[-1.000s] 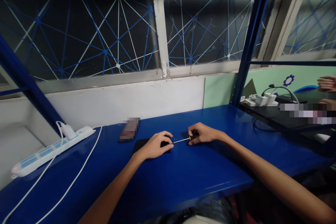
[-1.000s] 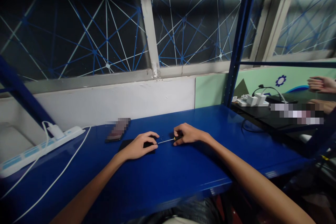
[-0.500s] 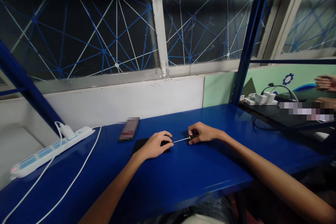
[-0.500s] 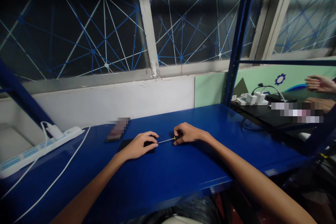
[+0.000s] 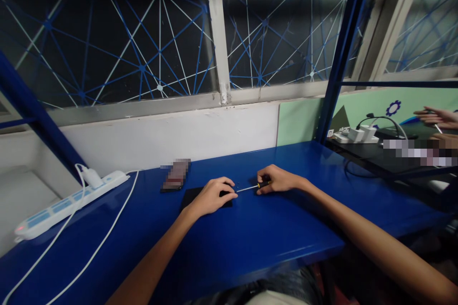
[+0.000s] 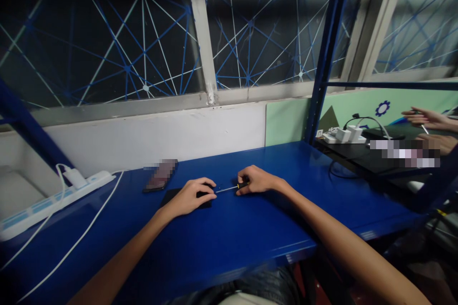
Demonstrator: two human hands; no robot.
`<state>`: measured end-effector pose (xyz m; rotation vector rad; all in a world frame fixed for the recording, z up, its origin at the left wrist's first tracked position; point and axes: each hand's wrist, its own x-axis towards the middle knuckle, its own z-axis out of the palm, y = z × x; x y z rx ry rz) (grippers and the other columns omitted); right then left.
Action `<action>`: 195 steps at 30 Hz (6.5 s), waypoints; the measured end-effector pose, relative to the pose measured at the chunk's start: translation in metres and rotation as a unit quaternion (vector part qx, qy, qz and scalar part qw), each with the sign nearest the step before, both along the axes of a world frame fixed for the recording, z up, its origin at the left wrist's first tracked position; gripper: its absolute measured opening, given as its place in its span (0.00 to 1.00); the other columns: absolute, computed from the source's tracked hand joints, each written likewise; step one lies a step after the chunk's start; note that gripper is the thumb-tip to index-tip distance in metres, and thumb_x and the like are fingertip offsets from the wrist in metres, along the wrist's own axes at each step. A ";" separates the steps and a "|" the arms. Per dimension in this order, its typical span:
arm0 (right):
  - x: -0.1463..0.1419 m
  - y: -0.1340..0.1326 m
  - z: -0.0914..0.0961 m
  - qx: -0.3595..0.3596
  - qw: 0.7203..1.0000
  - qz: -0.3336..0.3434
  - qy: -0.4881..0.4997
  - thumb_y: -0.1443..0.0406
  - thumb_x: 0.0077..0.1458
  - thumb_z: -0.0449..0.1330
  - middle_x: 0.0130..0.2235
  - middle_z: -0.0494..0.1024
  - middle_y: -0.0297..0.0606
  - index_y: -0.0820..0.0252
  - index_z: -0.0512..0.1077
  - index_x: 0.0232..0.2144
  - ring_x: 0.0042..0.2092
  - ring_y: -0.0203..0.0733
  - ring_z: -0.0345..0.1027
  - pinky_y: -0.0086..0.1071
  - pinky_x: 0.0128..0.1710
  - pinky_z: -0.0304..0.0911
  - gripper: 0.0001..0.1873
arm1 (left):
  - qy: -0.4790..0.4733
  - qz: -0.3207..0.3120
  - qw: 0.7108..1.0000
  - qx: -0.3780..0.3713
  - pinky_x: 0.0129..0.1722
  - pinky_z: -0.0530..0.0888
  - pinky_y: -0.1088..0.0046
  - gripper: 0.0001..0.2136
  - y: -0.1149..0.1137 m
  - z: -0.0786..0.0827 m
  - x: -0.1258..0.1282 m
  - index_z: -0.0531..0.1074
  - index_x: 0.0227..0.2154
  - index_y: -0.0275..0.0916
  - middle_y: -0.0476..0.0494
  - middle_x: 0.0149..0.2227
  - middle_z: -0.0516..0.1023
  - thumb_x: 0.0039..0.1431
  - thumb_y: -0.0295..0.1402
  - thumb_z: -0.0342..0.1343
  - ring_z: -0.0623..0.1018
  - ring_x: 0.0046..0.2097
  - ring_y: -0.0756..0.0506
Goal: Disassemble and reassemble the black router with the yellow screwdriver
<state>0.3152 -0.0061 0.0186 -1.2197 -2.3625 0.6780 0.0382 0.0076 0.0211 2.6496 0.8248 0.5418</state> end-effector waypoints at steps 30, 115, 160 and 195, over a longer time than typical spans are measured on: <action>0.002 0.004 -0.001 0.140 0.983 -0.116 0.036 0.53 0.51 0.60 0.23 0.65 0.29 0.60 0.65 0.25 0.25 0.32 0.53 0.28 0.26 0.47 0.17 | 0.114 0.103 0.987 -0.036 0.53 0.64 0.52 0.33 -0.006 0.010 -0.003 0.68 0.55 0.48 0.39 0.56 0.66 0.49 0.59 0.56 0.69 0.54 0.33; -0.058 0.022 -0.009 0.219 0.960 0.016 -0.172 0.43 0.51 0.59 0.52 0.69 0.53 0.62 0.65 0.56 0.48 0.56 0.67 0.46 0.46 0.63 0.38 | 0.102 0.027 0.941 0.321 0.52 0.67 0.57 0.16 0.016 -0.020 -0.040 0.70 0.50 0.36 0.34 0.52 0.73 0.66 0.37 0.47 0.71 0.54 0.37; -0.058 0.007 -0.015 0.149 0.982 0.016 -0.113 0.47 0.53 0.60 0.41 0.70 0.43 0.59 0.63 0.42 0.37 0.44 0.66 0.34 0.34 0.59 0.25 | 0.045 0.122 0.976 0.172 0.46 0.70 0.60 0.18 0.006 0.000 -0.050 0.73 0.30 0.41 0.43 0.43 0.79 0.56 0.52 0.55 0.78 0.44 0.39; -0.053 0.008 -0.018 0.273 0.954 -0.018 -0.125 0.36 0.41 0.59 0.53 0.68 0.57 0.65 0.72 0.45 0.60 0.64 0.56 0.53 0.56 0.54 0.43 | 0.050 0.136 0.964 0.225 0.41 0.71 0.64 0.19 0.005 0.000 -0.052 0.79 0.34 0.40 0.42 0.39 0.78 0.61 0.50 0.51 0.76 0.40 0.42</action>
